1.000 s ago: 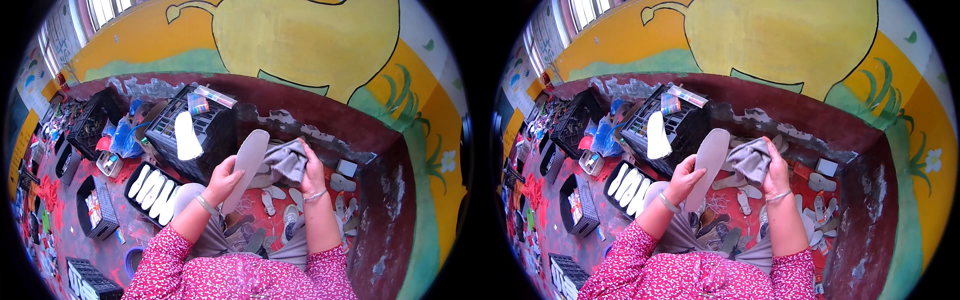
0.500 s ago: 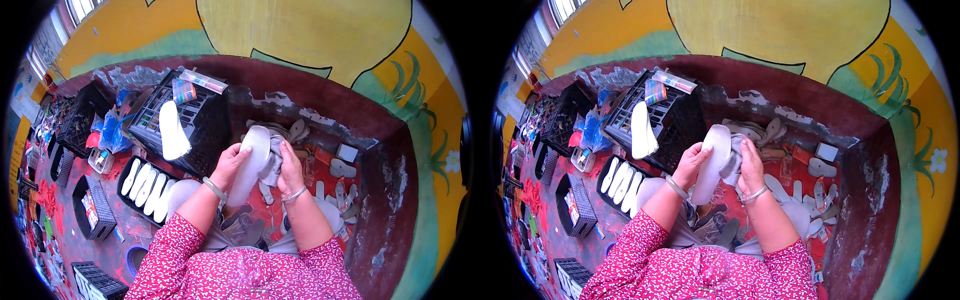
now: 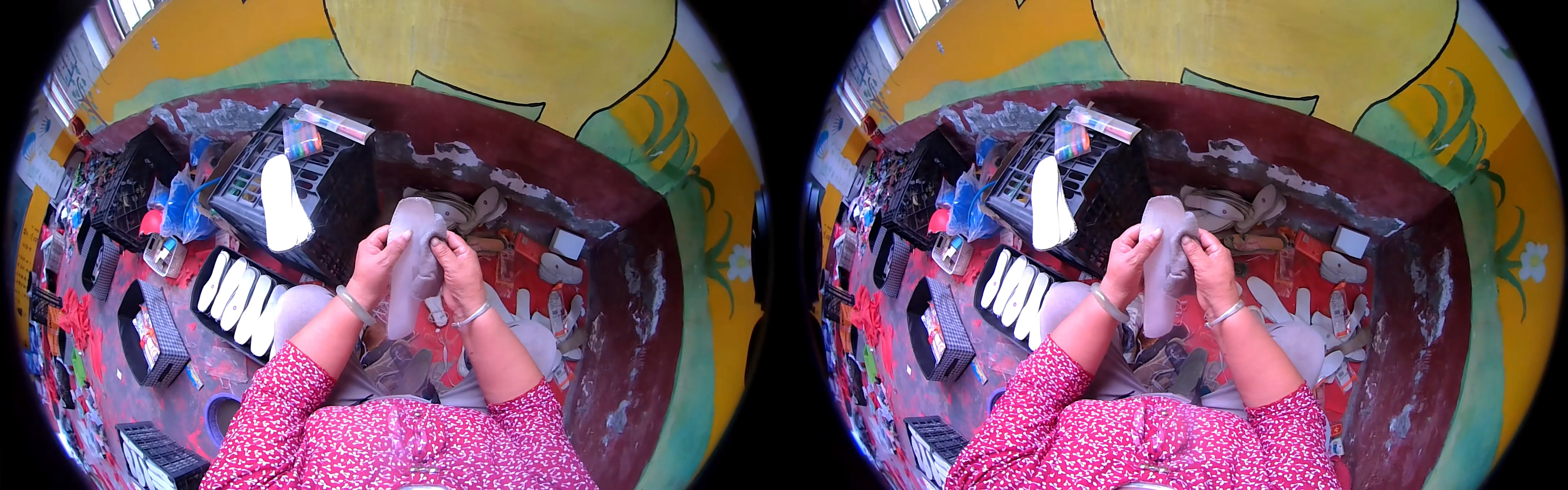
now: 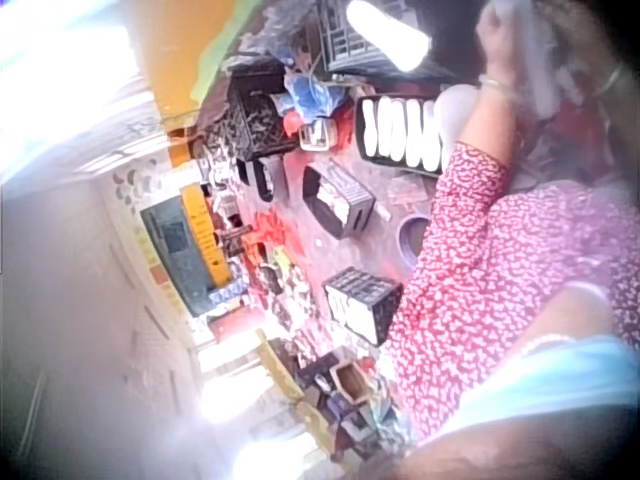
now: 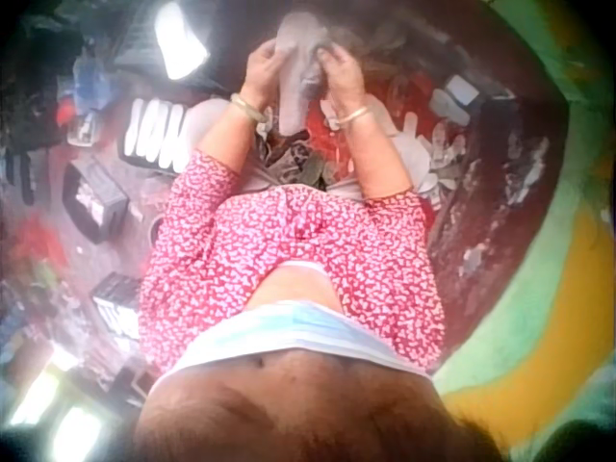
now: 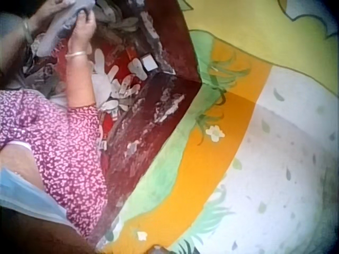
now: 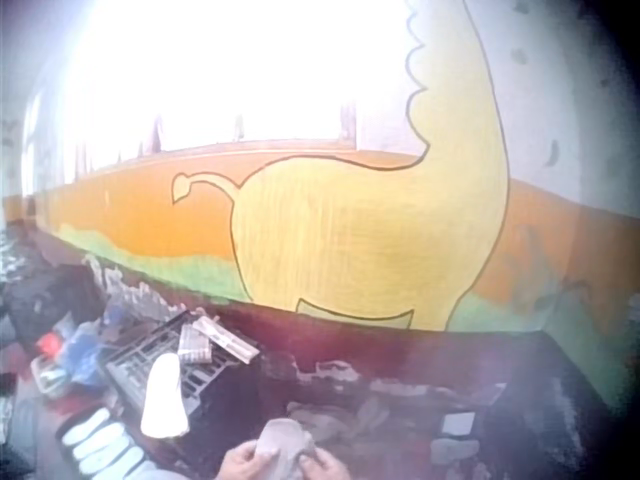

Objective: The person wipes white shoe insoles with a cloth and places them into a black crate.

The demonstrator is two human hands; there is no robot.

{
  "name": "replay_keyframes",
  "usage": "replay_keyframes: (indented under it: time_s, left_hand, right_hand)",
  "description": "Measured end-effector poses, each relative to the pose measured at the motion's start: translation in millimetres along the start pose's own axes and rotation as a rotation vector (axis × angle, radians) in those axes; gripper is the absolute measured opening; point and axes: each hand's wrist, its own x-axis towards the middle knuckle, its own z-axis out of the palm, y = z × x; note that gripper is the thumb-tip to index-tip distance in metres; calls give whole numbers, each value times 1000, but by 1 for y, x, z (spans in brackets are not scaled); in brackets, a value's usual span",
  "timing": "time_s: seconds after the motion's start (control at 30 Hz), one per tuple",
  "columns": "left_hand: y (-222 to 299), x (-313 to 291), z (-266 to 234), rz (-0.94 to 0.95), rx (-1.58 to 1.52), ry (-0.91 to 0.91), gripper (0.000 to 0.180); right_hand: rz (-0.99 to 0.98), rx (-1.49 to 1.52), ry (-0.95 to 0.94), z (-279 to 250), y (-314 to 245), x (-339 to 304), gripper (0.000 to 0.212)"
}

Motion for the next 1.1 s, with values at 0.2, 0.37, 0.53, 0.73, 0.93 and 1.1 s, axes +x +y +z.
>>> replay_keyframes:
  time_s: [0.2, 0.37, 0.53, 0.73, 0.93, 1.1]
  left_hand:
    - [6, 0, 4, 60, -94, -42, 23]
    - [-2, -3, -1, 158, 197, -207, 22]
    - [5, -4, 3, 301, 501, -263, 16]
    - [10, -13, 4, 434, 791, -411, 12]
    - [4, -15, -2, 456, 930, -495, 13]
    - [8, -13, -1, 509, 907, -500, 10]
  right_hand:
    - [-185, -400, 85, 3, 14, -5, 23]
    - [-186, -187, 105, 9, 6, -8, 23]
    - [-348, -419, 49, 4, -5, -6, 21]
    - [-533, -727, -242, 4, -34, -4, 19]
    - [-780, -1272, -265, 0, -39, -6, 21]
    - [-692, -1091, -62, 8, -37, -12, 27]
